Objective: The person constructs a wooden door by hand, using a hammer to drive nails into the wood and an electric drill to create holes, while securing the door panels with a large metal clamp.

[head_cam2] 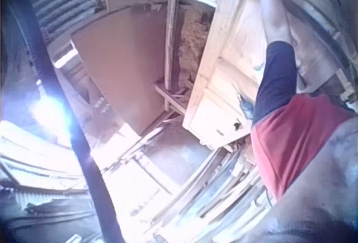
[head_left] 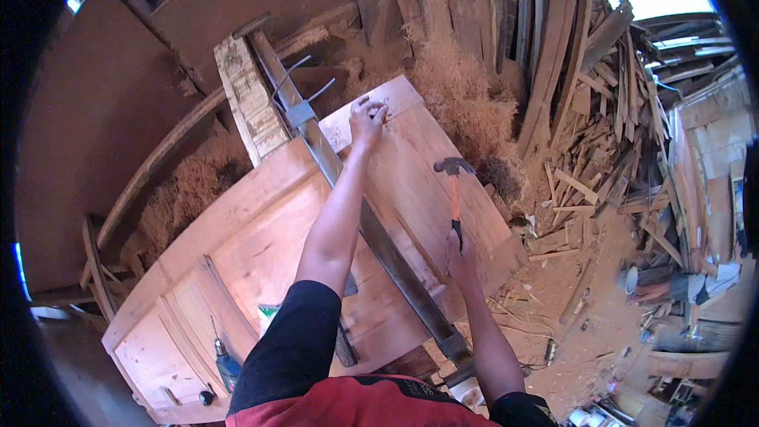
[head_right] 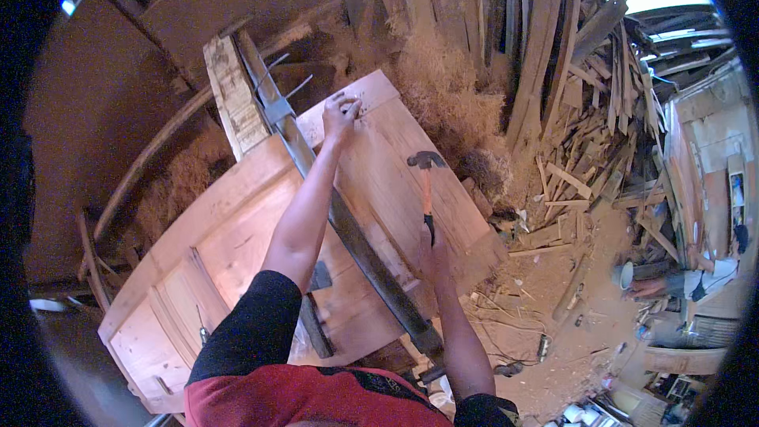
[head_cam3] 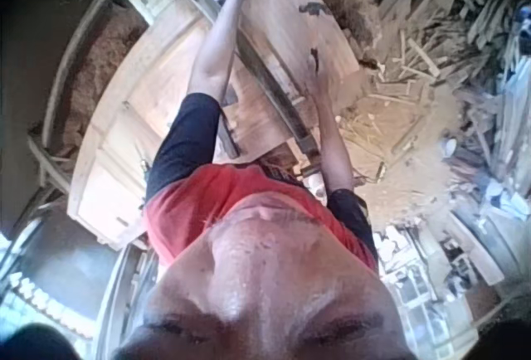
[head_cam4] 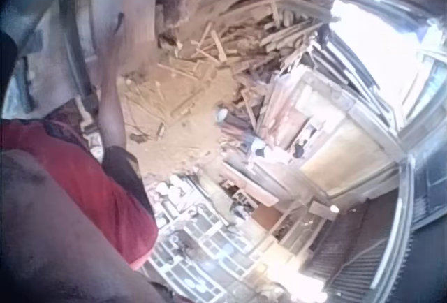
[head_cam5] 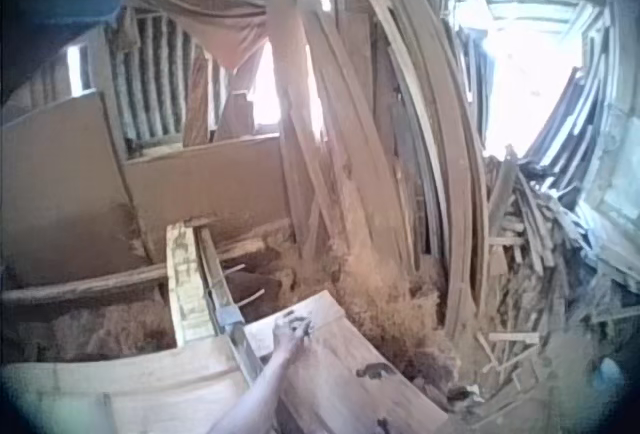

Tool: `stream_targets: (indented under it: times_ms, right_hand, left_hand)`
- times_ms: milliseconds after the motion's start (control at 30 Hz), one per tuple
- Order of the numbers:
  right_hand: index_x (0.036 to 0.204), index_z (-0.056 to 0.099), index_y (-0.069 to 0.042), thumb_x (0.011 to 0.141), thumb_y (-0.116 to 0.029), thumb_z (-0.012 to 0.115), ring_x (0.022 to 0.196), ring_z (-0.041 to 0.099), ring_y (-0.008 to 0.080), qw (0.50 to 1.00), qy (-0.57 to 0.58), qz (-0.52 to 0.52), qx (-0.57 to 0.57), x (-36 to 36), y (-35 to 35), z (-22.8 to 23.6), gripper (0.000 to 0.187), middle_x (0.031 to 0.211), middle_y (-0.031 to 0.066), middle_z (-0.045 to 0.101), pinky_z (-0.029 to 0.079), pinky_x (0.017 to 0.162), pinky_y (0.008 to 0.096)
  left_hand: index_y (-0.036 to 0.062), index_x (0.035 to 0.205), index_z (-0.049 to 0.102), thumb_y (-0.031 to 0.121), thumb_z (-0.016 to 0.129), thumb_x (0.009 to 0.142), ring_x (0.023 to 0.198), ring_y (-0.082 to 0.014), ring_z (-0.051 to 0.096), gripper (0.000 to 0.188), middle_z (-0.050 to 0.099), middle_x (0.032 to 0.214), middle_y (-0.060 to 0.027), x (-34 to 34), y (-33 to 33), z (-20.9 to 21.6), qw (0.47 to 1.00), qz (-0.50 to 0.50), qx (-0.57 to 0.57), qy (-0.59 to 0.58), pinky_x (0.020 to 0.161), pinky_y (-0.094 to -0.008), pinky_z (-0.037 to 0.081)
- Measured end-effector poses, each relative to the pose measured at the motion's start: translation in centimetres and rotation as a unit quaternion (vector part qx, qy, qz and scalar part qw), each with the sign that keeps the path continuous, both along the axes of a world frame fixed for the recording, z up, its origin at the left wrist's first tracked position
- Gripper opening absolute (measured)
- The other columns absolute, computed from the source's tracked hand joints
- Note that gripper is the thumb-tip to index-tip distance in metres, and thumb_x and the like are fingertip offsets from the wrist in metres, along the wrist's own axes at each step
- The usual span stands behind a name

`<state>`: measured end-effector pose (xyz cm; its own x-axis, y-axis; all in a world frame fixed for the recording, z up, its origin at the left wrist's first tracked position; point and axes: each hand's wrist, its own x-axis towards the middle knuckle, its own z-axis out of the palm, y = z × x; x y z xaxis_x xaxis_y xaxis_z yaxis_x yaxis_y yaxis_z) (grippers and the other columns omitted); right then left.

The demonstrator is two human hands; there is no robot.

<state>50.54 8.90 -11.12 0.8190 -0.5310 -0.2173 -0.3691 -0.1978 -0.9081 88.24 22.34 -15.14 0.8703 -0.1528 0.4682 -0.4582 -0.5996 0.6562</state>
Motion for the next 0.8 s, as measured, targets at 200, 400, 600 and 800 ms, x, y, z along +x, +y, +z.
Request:
stream_targets:
  times_ms: [200,400,600,800]
  right_hand:
    - [0.087,0.055,-0.008,0.104,-0.035,0.051,0.043,0.044,0.0074,0.994,0.053,-0.098,0.016,-1.6,-1.6,1.1,0.033,0.058,-0.0034,0.045,0.035,0.039,0.0272]
    - [0.089,0.057,-0.006,0.102,-0.035,0.054,0.045,0.045,0.0076,0.996,0.070,-0.047,-0.021,-0.8,-1.4,0.4,0.032,0.060,-0.0028,0.045,0.039,0.041,0.0287]
    - [0.097,0.060,-0.002,0.100,-0.033,0.056,0.055,0.049,0.0109,0.997,0.051,-0.051,-0.014,-0.6,-1.0,2.1,0.031,0.063,0.0002,0.049,0.041,0.051,0.0332]
    - [0.095,0.058,0.000,0.099,-0.030,0.057,0.059,0.052,0.0212,0.997,0.031,-0.003,-0.071,2.0,-1.5,4.2,0.030,0.064,0.0097,0.051,0.042,0.057,0.0388]
  left_hand:
    - [-0.0059,0.117,0.065,0.008,0.069,0.088,0.102,-0.0208,0.067,0.032,0.065,0.120,-0.0134,-3.6,-4.9,2.7,0.919,-0.146,-0.293,0.221,0.082,-0.0321,0.057]
    - [0.0009,0.095,0.076,0.022,0.072,0.091,0.067,-0.0121,0.063,0.022,0.070,0.075,-0.0063,-3.2,-4.3,3.8,0.940,-0.008,-0.267,0.211,0.065,-0.0287,0.051]
    - [-0.0017,0.098,0.073,0.022,0.066,0.095,0.070,-0.0199,0.068,0.025,0.072,0.080,-0.0136,-4.0,-4.9,3.8,0.968,0.011,-0.188,0.166,0.068,-0.0347,0.052]
    - [-0.0017,0.102,0.070,0.020,0.060,0.097,0.086,-0.0399,0.065,0.024,0.070,0.093,-0.0209,-4.8,-5.5,3.1,0.995,-0.034,-0.090,-0.001,0.077,-0.0430,0.050]
